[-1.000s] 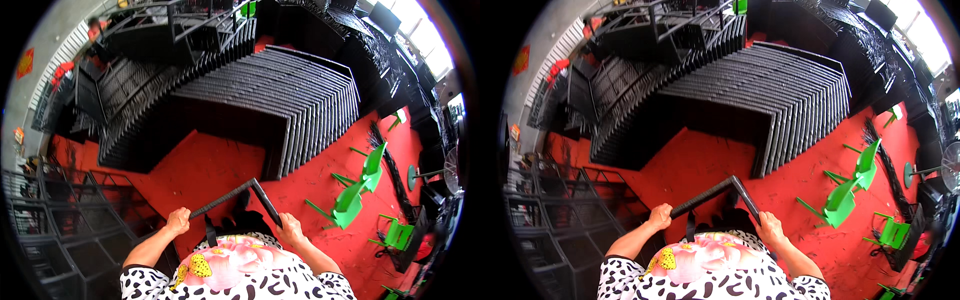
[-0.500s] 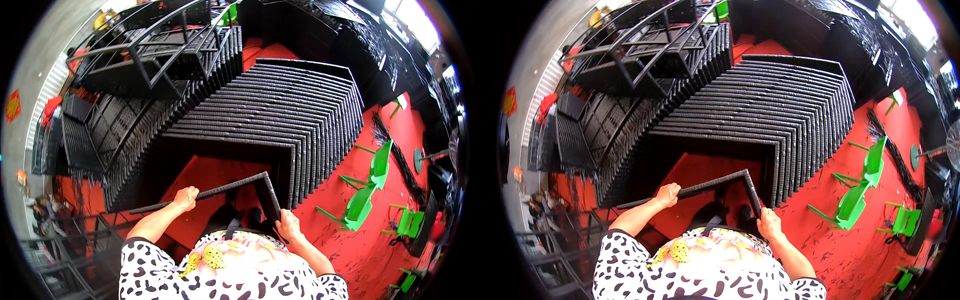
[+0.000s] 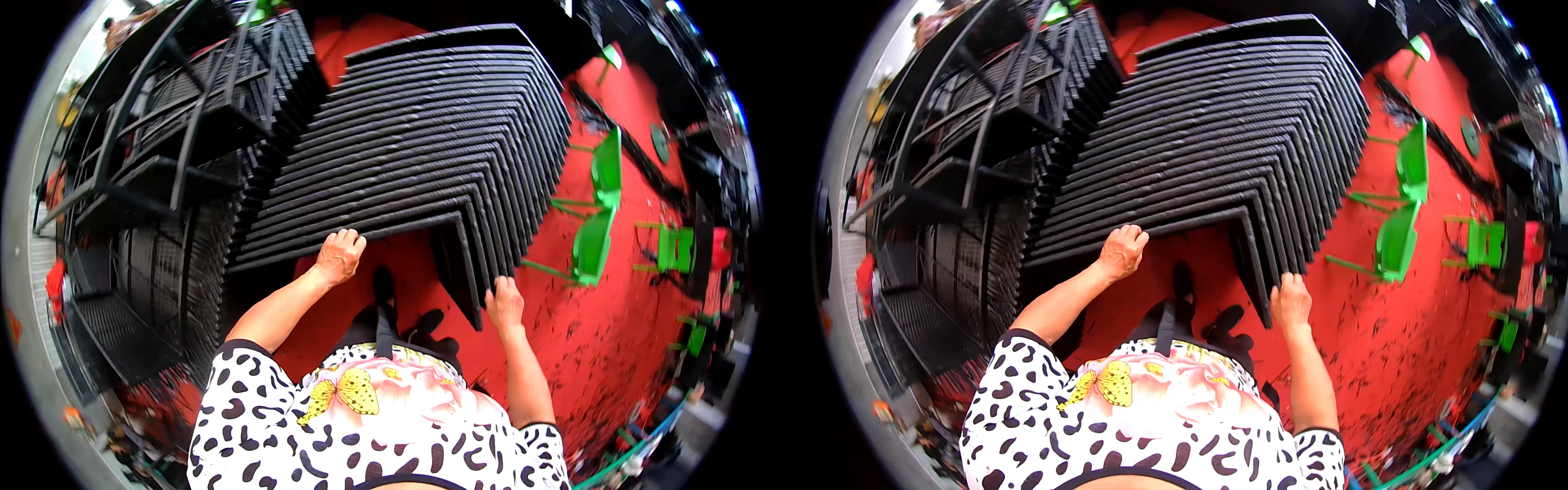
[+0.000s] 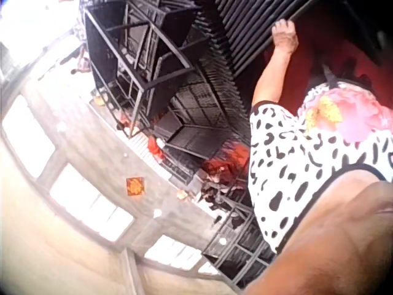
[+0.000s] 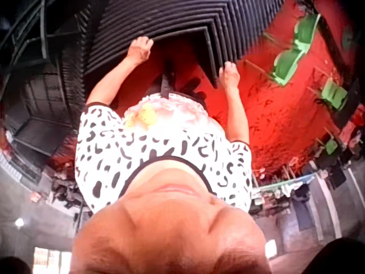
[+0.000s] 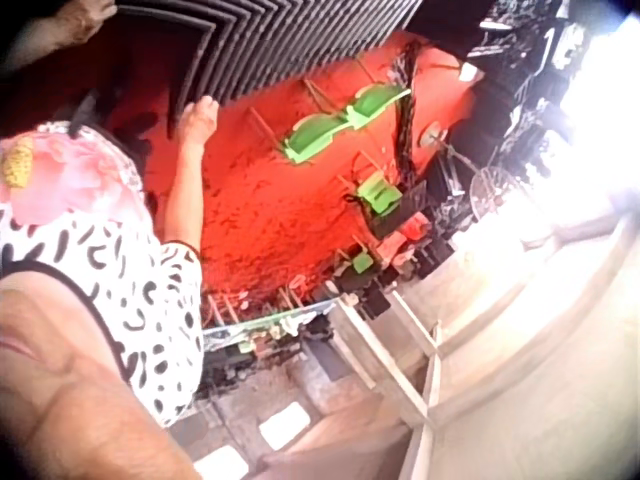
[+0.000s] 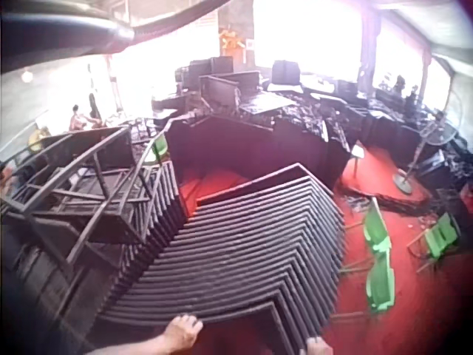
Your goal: The person uses a knife to trim excess plastic strands from the edges of a black plastic frame. After trimming, they carry the frame and place it on a stack of similar frames.
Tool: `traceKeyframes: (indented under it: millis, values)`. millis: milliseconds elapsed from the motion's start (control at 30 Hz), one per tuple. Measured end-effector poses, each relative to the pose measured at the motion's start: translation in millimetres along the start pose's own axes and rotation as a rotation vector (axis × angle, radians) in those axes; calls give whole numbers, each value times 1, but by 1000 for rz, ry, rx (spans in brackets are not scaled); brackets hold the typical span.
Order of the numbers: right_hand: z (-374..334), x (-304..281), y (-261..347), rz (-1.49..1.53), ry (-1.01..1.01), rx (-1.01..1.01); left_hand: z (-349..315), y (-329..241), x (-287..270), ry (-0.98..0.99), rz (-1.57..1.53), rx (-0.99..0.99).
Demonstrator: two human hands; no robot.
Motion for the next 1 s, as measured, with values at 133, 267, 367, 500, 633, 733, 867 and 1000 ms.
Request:
traceKeyframes:
  millis: [133, 267, 367, 500, 633, 733, 867, 1000]
  values:
    - [-19, 2, -13, 62, 140, 156, -2, -24, 24, 191, -244, -18]
    - [-77, 6, -12, 213, 76, 167, -43, -33, 48, 601, -307, -48]
    - [-142, 21, -41, 229, 160, 263, -74, -37, 67, 769, -301, -57]
    - [-238, 34, -93, 125, 352, 392, -83, -43, 75, 777, -209, -155]
    - [-320, 30, -135, 138, 428, 659, -68, -60, 69, 695, -277, -271]
    - [-366, 20, -152, 192, 393, 802, -50, -93, 60, 712, -245, -234]
    - [-418, 30, -161, 187, 425, 930, -47, -125, 69, 735, -253, -127]
    - [-430, 34, -150, 171, 414, 974, -38, -137, 75, 799, -297, 4]
Point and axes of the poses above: each hand's wrist, its own z-axis towards the middle knuckle, its own x-axis out of the palm, y = z × x, the point moved 4 cm from there along z, towards the middle knuckle, and after that the axes turned 6 degrees about -y, right-handed, at the moved point
